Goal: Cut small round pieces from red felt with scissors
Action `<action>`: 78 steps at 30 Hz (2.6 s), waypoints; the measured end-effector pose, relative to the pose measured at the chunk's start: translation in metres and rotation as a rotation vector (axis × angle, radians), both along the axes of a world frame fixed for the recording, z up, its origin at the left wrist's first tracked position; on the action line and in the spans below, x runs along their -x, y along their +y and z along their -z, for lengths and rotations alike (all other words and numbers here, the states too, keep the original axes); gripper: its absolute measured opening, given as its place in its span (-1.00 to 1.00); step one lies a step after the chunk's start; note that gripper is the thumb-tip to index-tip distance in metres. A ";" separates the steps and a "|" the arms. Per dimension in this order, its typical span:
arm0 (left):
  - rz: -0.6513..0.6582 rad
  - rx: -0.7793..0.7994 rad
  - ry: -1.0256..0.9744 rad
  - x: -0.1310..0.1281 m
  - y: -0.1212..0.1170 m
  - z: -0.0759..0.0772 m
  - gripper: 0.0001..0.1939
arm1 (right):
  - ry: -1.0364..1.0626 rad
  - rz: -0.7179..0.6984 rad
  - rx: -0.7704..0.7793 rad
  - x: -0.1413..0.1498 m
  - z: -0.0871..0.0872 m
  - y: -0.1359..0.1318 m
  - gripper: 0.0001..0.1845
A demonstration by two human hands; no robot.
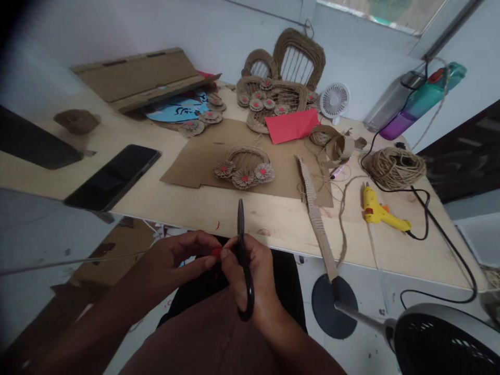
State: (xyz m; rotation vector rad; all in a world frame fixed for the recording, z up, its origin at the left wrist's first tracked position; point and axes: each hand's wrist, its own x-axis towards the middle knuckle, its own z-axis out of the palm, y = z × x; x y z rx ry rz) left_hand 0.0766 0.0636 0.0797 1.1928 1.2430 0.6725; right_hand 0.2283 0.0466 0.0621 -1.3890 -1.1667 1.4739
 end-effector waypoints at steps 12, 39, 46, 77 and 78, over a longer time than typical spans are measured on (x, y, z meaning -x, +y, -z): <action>-0.378 0.164 -0.335 -0.015 -0.012 0.019 -0.90 | 0.121 0.032 0.033 0.006 -0.003 -0.003 -0.72; -0.374 0.177 -0.345 -0.017 0.000 -0.005 -0.88 | 0.081 -0.179 -0.199 -0.001 0.013 -0.023 -0.47; -0.346 0.171 -0.308 -0.017 -0.001 -0.004 -0.89 | 0.119 -0.149 -0.140 0.000 0.010 -0.024 -0.46; -0.481 0.236 -0.399 -0.016 0.000 0.002 -0.91 | 0.073 -0.084 -0.066 -0.005 0.016 -0.033 -0.55; -0.488 0.246 -0.412 -0.015 0.000 0.002 -0.91 | 0.072 -0.082 -0.064 -0.005 0.017 -0.033 -0.56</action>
